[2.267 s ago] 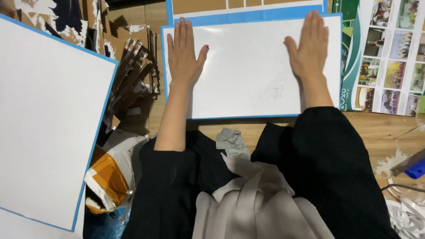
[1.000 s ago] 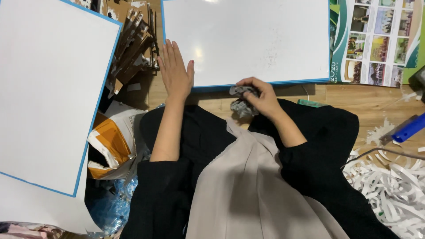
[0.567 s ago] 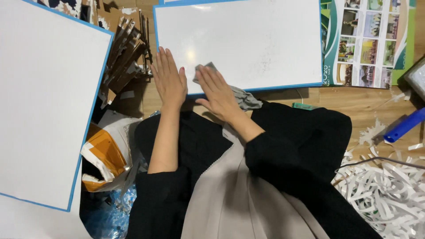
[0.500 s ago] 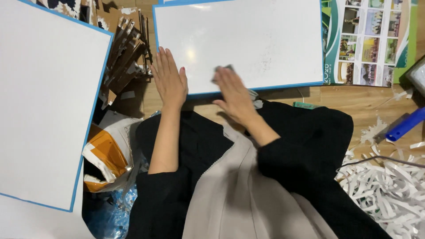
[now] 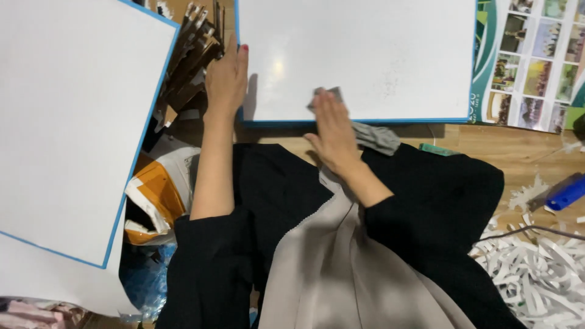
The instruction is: Assembling folders by applying glue with a roller, placing white sheets, and smoothing them with a cloth.
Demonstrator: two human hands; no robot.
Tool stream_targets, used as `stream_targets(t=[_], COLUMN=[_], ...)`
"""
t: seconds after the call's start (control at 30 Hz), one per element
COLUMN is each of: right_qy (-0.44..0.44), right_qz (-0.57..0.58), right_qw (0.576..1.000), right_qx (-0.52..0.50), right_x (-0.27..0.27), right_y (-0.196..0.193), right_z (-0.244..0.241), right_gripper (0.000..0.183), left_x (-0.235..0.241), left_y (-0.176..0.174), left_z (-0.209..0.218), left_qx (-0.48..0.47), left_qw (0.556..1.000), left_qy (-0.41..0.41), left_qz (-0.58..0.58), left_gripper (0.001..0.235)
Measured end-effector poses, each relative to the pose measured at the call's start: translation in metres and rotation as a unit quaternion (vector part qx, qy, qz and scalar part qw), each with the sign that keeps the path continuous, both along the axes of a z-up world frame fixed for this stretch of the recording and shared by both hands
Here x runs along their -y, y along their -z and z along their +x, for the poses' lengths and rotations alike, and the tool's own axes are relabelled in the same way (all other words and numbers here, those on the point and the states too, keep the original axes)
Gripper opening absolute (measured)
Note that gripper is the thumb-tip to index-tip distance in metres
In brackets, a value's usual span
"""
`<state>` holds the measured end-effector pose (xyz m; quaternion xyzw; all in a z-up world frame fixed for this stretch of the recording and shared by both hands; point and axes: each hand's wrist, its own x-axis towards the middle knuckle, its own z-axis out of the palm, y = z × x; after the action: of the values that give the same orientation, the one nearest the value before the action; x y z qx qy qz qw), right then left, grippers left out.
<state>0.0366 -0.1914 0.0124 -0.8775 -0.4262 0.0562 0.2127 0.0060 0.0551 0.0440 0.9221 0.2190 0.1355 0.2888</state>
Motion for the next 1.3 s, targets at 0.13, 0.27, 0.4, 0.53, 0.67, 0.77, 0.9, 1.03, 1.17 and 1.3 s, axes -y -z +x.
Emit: stream_targets(t=[0.13,0.27,0.4,0.53,0.67,0.77,0.9,1.03,1.17,1.3], right_qy=[-0.135,-0.238,-0.244,-0.246,-0.269,-0.268,-0.202,-0.174,-0.133,-0.099], right_qz=[0.037,0.12,0.118,0.014,0.004,-0.003,0.013,-0.046,-0.01,0.01], right_qw=[0.978,0.945,0.951,0.968,0.963,0.963,0.979,0.984,0.988,0.994], right_qx=[0.151,0.191,0.147,0.057,0.017,-0.015,0.028,0.018,0.08,0.041], right_x=[-0.071,-0.107,-0.104,-0.106,-0.111,-0.121,-0.143,-0.171,-0.178,-0.14], right_y=[0.016,0.021,-0.009,-0.012,-0.009,-0.012,-0.014,-0.014,0.007,0.006], right_z=[-0.027,-0.032,-0.022,-0.015,-0.002,0.02,0.055,0.094,0.128,0.148], right_gripper=[0.064,0.037,0.043,0.061,0.053,0.056,0.057,0.055,0.054,0.054], left_x=[-0.001,0.001,-0.002,0.004,-0.035,-0.014,0.037,0.044,0.045,0.044], left_y=[-0.008,-0.014,-0.02,0.055,0.198,0.174,0.05,0.035,0.038,0.039], left_z=[0.004,0.007,-0.004,-0.016,0.005,-0.003,-0.025,-0.021,-0.021,-0.019], left_qx=[-0.019,-0.049,-0.024,0.151,0.158,0.272,0.134,0.035,0.003,-0.054], left_qw=[0.999,0.996,0.983,0.895,0.887,0.744,0.925,0.977,0.986,0.984], left_qy=[0.014,0.007,-0.006,-0.1,-0.271,-0.272,-0.193,-0.172,-0.157,-0.167], left_qz=[-0.025,-0.077,-0.18,-0.407,-0.338,-0.547,-0.299,-0.117,-0.053,-0.009], left_gripper=[0.068,0.081,0.07,0.075,0.051,0.069,0.072,0.093,0.086,0.079])
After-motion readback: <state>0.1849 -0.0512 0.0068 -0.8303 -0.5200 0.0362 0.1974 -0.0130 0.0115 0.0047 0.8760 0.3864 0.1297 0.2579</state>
